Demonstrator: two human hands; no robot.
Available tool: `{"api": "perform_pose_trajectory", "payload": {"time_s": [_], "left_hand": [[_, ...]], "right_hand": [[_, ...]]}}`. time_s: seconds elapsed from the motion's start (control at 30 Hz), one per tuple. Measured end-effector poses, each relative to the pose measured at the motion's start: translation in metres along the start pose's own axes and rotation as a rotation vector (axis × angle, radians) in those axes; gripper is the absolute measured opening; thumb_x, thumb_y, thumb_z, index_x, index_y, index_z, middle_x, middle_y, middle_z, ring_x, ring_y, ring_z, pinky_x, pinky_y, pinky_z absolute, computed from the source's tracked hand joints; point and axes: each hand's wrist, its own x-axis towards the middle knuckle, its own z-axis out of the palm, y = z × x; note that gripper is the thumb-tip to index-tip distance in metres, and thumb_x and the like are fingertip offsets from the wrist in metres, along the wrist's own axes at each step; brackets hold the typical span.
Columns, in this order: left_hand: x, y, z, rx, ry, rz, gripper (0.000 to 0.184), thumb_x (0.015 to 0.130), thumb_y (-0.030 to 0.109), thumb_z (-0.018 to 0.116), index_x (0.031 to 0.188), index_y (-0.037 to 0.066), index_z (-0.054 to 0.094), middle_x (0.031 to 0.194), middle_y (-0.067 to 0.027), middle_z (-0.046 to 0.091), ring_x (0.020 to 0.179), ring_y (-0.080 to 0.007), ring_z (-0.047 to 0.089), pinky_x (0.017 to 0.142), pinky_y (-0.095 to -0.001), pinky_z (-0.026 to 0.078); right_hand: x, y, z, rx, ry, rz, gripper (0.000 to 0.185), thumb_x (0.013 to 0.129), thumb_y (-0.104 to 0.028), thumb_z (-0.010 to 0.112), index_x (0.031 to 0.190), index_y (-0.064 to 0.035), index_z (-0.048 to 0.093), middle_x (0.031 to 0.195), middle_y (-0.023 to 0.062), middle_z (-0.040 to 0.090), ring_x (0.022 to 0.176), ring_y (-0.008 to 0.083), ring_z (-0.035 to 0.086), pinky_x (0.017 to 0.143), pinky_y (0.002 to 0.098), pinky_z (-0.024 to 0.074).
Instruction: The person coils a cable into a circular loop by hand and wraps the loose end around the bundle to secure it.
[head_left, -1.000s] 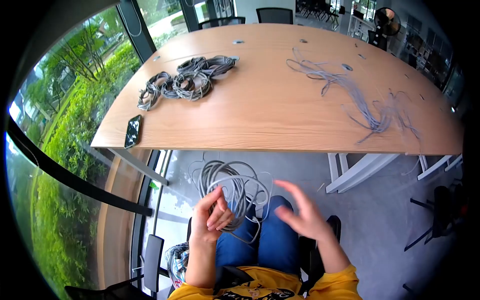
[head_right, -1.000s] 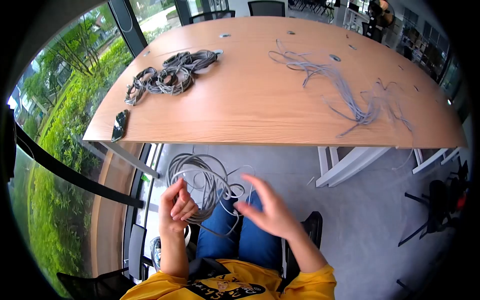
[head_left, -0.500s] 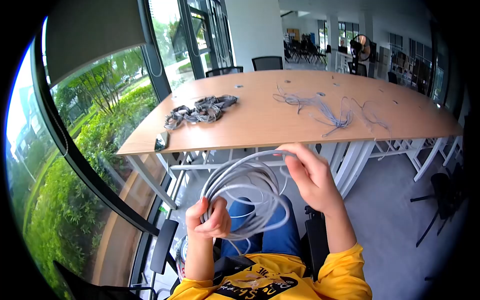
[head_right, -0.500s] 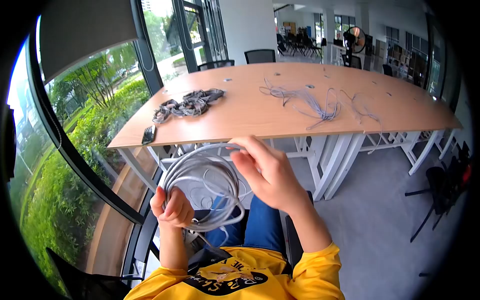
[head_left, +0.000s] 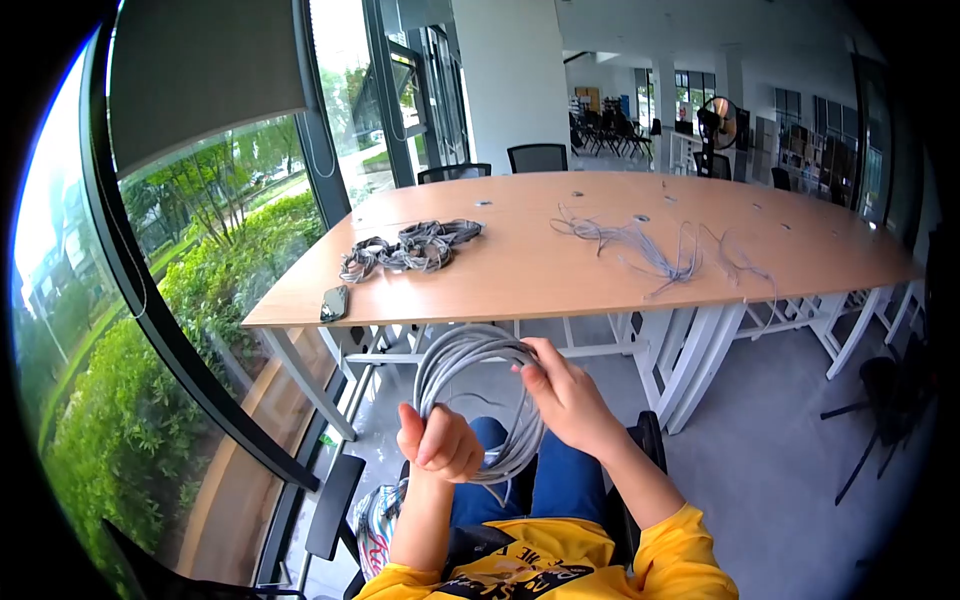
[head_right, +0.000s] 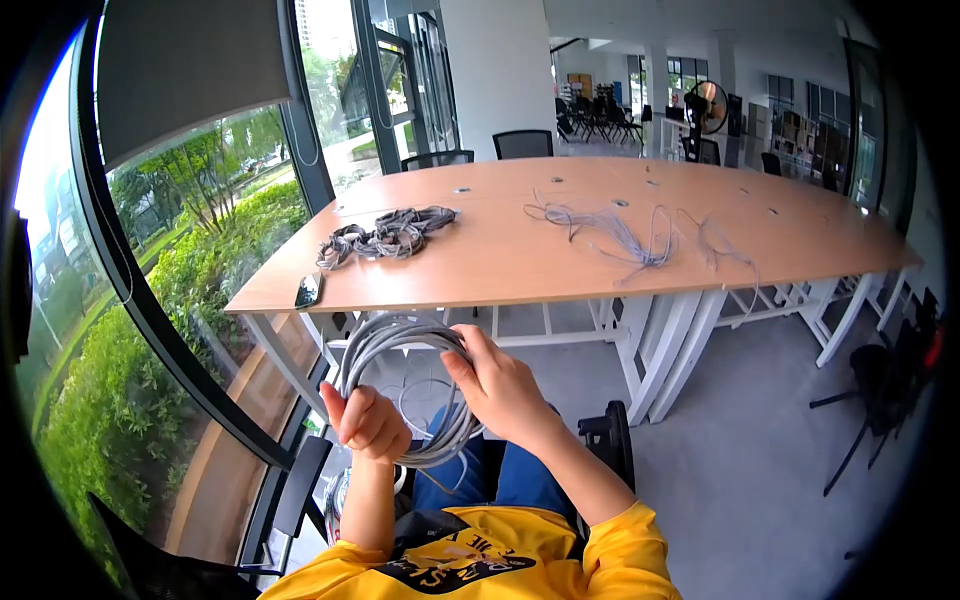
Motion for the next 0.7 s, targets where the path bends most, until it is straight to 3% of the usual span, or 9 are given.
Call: {"api": "perform_pose_trajectory", "payload": {"time_s": [0.07, 0.1, 0.27, 0.33, 0.4, 0.47, 0.53, 0.63, 0.7], "left_hand": [[-0.001, 0.0, -0.003, -0.016, 0.008, -0.01, 0.051, 0.087, 0.047, 0.026, 0.065, 0.004, 0.042, 0.038, 0.005, 0.026, 0.026, -0.0039, 0.021, 0.027, -0.0177, 0.014], [-0.002, 0.0, -0.005, -0.02, -0.006, -0.004, 0.051, 0.087, 0.047, 0.026, 0.065, 0.004, 0.041, 0.038, 0.0047, 0.027, 0.026, -0.0039, 0.022, 0.027, -0.0176, 0.015], [0.002, 0.004, -0.008, 0.023, 0.055, 0.009, 0.051, 0.086, 0.046, 0.026, 0.071, 0.001, 0.042, 0.037, 0.005, 0.024, 0.025, -0.005, 0.019, 0.027, -0.0184, 0.015], [0.002, 0.004, -0.008, 0.046, 0.059, -0.018, 0.05, 0.086, 0.047, 0.026, 0.077, 0.0, 0.041, 0.037, 0.0061, 0.024, 0.025, -0.0041, 0.019, 0.027, -0.0177, 0.015], [0.001, -0.002, -0.009, 0.037, 0.138, -0.019, 0.047, 0.086, 0.048, 0.027, 0.071, 0.006, 0.038, 0.039, 0.0035, 0.028, 0.027, -0.0042, 0.022, 0.028, -0.0178, 0.014], [-0.001, -0.008, -0.015, 0.04, 0.112, -0.053, 0.047, 0.086, 0.05, 0.025, 0.072, 0.006, 0.038, 0.038, 0.0038, 0.026, 0.027, -0.0041, 0.021, 0.029, -0.0177, 0.013], [0.0, -0.012, -0.019, 0.004, 0.091, -0.055, 0.047, 0.086, 0.049, 0.025, 0.072, 0.006, 0.037, 0.038, 0.0044, 0.025, 0.027, -0.0036, 0.021, 0.028, -0.0174, 0.013], [-0.002, -0.015, -0.024, -0.019, 0.172, -0.055, 0.048, 0.085, 0.051, 0.025, 0.074, 0.006, 0.035, 0.037, 0.0048, 0.026, 0.025, -0.0033, 0.02, 0.028, -0.0168, 0.013], [0.001, -0.016, -0.021, 0.041, 0.273, -0.044, 0.049, 0.084, 0.052, 0.024, 0.079, 0.005, 0.036, 0.035, 0.0058, 0.027, 0.024, -0.0031, 0.02, 0.027, -0.0165, 0.014]], "right_hand": [[-0.003, 0.0, -0.002, 0.393, -0.168, 0.225, 0.037, 0.087, -0.035, 0.036, 0.103, -0.0022, 0.04, 0.076, 0.014, 0.056, 0.066, 0.0319, 0.056, 0.057, 0.0341, 0.0429], [-0.004, -0.005, -0.007, 0.468, -0.175, 0.263, 0.036, 0.09, -0.035, 0.03, 0.097, -0.0029, 0.045, 0.066, 0.0044, 0.054, 0.055, 0.0078, 0.039, 0.052, 0.0223, 0.0346], [-0.004, -0.003, -0.012, 0.559, -0.132, 0.283, 0.038, 0.091, -0.032, 0.028, 0.081, -0.0007, 0.047, 0.06, 0.0032, 0.053, 0.051, 0.0061, 0.037, 0.051, 0.0206, 0.0322], [-0.006, -0.003, -0.013, 0.579, -0.116, 0.324, 0.034, 0.09, -0.029, 0.034, 0.076, 0.0004, 0.044, 0.056, 0.0092, 0.051, 0.051, 0.0134, 0.05, 0.051, 0.0254, 0.0382], [-0.008, 0.002, -0.006, 0.617, -0.043, 0.274, 0.036, 0.09, -0.031, 0.032, 0.074, -0.0008, 0.044, 0.054, 0.007, 0.048, 0.052, 0.0124, 0.051, 0.051, 0.0244, 0.038], [-0.009, 0.008, -0.004, 0.901, -0.078, 0.417, 0.045, 0.091, -0.036, 0.025, 0.073, 0.0001, 0.046, 0.058, 0.0061, 0.051, 0.057, 0.0091, 0.046, 0.057, 0.021, 0.036], [-0.009, 0.01, 0.0, 1.036, 0.006, 0.373, 0.049, 0.089, -0.04, 0.025, 0.07, -0.0008, 0.045, 0.051, 0.0039, 0.045, 0.048, 0.01, 0.045, 0.048, 0.0216, 0.0371], [-0.008, 0.003, -0.013, 1.381, -0.103, 0.697, 0.047, 0.086, -0.045, 0.035, 0.066, -0.0032, 0.043, 0.04, -0.003, 0.032, 0.028, 0.0043, 0.028, 0.028, 0.0184, 0.0235], [-0.006, 0.006, -0.013, 1.334, -0.099, 0.693, 0.047, 0.086, -0.045, 0.035, 0.064, -0.0036, 0.042, 0.039, -0.0034, 0.031, 0.028, 0.0041, 0.027, 0.028, 0.0183, 0.0229]]}}
